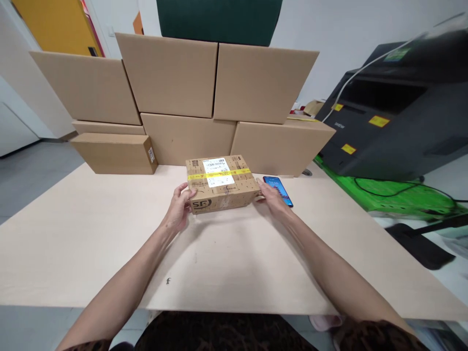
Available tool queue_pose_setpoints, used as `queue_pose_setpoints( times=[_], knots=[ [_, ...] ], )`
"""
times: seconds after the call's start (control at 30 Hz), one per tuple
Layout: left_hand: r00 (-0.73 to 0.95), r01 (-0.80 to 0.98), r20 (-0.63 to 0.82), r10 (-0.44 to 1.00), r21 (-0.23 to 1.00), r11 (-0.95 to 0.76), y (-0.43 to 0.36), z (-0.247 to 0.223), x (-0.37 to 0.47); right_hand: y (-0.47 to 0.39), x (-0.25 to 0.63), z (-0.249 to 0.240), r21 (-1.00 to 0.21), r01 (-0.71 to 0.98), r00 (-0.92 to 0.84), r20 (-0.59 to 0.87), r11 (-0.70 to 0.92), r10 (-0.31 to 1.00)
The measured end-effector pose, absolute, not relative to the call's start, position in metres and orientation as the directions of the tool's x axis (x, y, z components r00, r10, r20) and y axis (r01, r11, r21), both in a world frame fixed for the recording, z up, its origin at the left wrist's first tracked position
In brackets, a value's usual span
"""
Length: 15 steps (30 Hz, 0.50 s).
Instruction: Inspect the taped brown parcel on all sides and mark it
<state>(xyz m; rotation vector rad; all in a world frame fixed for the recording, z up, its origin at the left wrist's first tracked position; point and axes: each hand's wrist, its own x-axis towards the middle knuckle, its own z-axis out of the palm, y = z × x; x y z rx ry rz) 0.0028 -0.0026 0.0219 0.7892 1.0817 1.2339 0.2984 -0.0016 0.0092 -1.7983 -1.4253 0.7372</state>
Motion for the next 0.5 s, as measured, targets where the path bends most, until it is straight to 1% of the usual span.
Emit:
queue_pose_setpoints(
  times=[0.03,0.07,0.1,0.13,0.17,0.23,0.37,0.5],
  knots=[
    [-0.001,-0.351,-0.188,0.982,0.920,0.176,-0.003,0.022,0.003,-0.006,0.291,0.011,-0.888,0.445,0.191,-0.026,-0.110,0.981],
    [0.014,-0.370,-0.161,0.987,0.916,0.154,-0.004,0.023,0.003,-0.011,0.285,0.013,-0.974,0.203,0.141,-0.076,-0.104,0.987],
    [0.031,-0.392,-0.132,0.991,0.910,0.133,-0.005,0.024,0.003,-0.016,0.281,0.016,-0.994,-0.007,0.094,-0.107,-0.107,0.990],
    [0.048,-0.412,-0.104,0.993,0.904,0.114,-0.006,0.025,0.004,-0.020,0.279,0.019,-0.982,-0.161,0.063,-0.113,-0.102,0.992],
    [0.065,-0.428,-0.079,0.995,0.898,0.099,-0.006,0.025,0.004,-0.024,0.278,0.022,-0.960,-0.264,0.043,-0.110,-0.095,0.993],
    [0.090,-0.442,-0.028,0.996,0.895,0.065,-0.008,0.027,0.004,-0.031,0.281,0.026,-0.945,-0.317,0.025,-0.093,-0.081,0.995],
    [0.167,-0.407,0.079,0.983,0.913,-0.004,-0.011,0.029,0.001,-0.040,0.289,0.024,-0.945,-0.319,-0.016,-0.069,-0.070,0.998],
    [0.252,-0.353,0.093,0.963,0.936,0.002,-0.014,0.029,-0.003,-0.045,0.287,0.012,-0.930,-0.367,-0.019,-0.015,-0.021,1.000]
  ],
)
